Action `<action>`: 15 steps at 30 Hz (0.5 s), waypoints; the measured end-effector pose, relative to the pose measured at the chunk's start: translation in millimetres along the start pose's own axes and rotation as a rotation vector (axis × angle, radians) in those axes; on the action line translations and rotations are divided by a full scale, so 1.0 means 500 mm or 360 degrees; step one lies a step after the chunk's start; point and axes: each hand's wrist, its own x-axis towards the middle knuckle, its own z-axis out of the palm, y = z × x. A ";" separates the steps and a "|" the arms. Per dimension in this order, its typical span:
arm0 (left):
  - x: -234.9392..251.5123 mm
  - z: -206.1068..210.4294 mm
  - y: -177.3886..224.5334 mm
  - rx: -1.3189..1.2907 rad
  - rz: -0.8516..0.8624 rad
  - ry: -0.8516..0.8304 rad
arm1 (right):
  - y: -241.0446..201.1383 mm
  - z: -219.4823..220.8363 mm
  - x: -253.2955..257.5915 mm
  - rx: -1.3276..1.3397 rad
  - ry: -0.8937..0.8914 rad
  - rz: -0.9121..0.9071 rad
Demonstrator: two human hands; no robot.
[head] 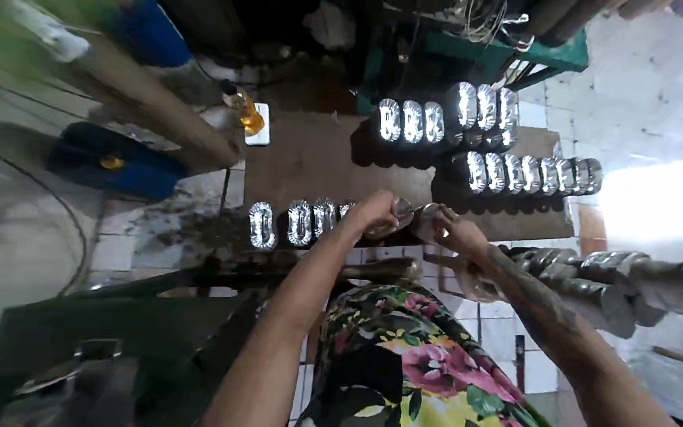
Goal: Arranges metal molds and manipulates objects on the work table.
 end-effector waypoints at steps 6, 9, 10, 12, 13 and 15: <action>0.009 0.015 0.006 -0.0009 -0.0178 0.0017 | 0.070 -0.063 0.021 0.0631 -0.0210 -0.0008; 0.012 0.024 0.015 -0.0015 -0.0261 0.0013 | 0.078 -0.059 0.023 0.0669 -0.0187 -0.0006; 0.005 0.032 0.021 -0.0008 -0.0282 0.0045 | 0.078 -0.052 0.018 0.0619 -0.0165 -0.0029; -0.017 0.058 0.045 0.0026 -0.0320 0.0189 | 0.063 -0.031 0.008 0.0435 -0.0060 -0.0056; -0.027 0.078 0.062 0.0088 -0.0332 0.0265 | 0.044 -0.016 0.004 0.0330 -0.0005 -0.0046; -0.028 0.126 0.093 0.0250 -0.0384 0.0377 | -0.019 0.010 0.000 0.0086 0.0012 0.0091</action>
